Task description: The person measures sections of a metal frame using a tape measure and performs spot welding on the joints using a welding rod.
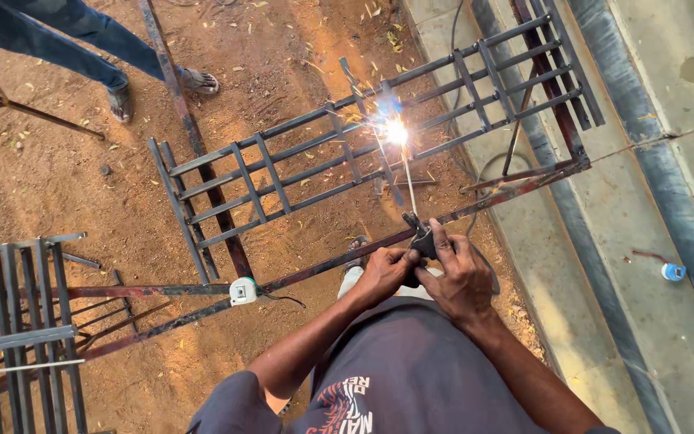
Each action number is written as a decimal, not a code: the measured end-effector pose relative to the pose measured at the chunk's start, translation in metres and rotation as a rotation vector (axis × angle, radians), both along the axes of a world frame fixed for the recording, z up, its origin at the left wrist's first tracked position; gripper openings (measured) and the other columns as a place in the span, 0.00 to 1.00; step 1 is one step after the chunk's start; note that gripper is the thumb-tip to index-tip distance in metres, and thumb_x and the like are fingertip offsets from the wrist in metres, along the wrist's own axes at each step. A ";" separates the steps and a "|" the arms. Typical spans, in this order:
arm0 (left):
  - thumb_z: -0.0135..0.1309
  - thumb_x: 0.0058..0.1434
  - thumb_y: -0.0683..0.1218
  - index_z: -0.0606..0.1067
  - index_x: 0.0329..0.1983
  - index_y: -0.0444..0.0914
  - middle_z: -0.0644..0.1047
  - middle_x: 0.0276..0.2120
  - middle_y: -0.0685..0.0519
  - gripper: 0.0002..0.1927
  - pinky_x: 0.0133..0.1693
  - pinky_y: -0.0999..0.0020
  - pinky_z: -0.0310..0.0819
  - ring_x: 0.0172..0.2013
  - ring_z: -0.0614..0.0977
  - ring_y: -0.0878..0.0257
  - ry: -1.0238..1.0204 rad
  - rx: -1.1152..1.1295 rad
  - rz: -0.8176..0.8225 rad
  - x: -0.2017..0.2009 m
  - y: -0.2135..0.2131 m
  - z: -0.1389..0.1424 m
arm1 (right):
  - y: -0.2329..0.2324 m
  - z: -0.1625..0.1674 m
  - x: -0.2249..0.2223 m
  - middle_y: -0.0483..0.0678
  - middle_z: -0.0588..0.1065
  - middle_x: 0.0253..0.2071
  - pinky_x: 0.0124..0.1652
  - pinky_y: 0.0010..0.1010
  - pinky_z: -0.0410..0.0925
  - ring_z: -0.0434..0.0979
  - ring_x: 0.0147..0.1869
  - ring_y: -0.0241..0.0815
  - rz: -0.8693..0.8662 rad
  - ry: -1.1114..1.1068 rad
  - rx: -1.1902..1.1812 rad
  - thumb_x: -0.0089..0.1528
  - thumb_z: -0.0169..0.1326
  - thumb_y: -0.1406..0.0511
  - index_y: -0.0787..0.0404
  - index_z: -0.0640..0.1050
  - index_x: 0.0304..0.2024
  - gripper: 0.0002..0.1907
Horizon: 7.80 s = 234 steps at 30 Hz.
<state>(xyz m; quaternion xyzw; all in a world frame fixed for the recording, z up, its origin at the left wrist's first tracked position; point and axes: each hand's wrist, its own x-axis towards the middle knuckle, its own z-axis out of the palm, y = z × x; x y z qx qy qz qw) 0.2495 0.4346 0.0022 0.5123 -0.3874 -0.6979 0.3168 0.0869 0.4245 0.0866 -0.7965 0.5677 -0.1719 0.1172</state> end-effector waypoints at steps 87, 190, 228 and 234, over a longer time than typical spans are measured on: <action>0.62 0.62 0.54 0.79 0.54 0.32 0.84 0.36 0.51 0.24 0.40 0.71 0.80 0.37 0.84 0.68 -0.267 -0.139 0.517 -0.127 -0.069 0.090 | -0.129 -0.016 -0.093 0.50 0.78 0.43 0.45 0.32 0.74 0.79 0.45 0.39 0.019 -0.701 0.287 0.57 0.67 0.53 0.67 0.66 0.69 0.45; 0.62 0.63 0.51 0.79 0.50 0.28 0.83 0.36 0.48 0.22 0.41 0.70 0.82 0.35 0.84 0.66 -0.179 -0.041 0.644 -0.092 -0.068 0.078 | -0.141 -0.012 -0.051 0.49 0.80 0.43 0.45 0.35 0.75 0.82 0.46 0.41 0.111 -0.731 0.461 0.56 0.67 0.54 0.58 0.70 0.65 0.38; 0.55 0.67 0.51 0.77 0.50 0.30 0.83 0.38 0.50 0.19 0.43 0.70 0.84 0.38 0.85 0.66 -0.104 -0.005 0.608 -0.152 -0.008 0.074 | -0.067 -0.012 -0.127 0.58 0.74 0.47 0.38 0.43 0.74 0.78 0.45 0.54 0.208 -0.284 0.042 0.54 0.67 0.56 0.58 0.61 0.74 0.50; 0.50 0.71 0.51 0.80 0.47 0.28 0.83 0.35 0.49 0.20 0.42 0.69 0.83 0.35 0.84 0.65 -0.110 -0.023 0.586 -0.118 0.032 0.041 | -0.026 -0.007 -0.097 0.55 0.73 0.45 0.41 0.44 0.73 0.77 0.45 0.54 0.292 -0.204 -0.076 0.54 0.65 0.58 0.54 0.64 0.72 0.45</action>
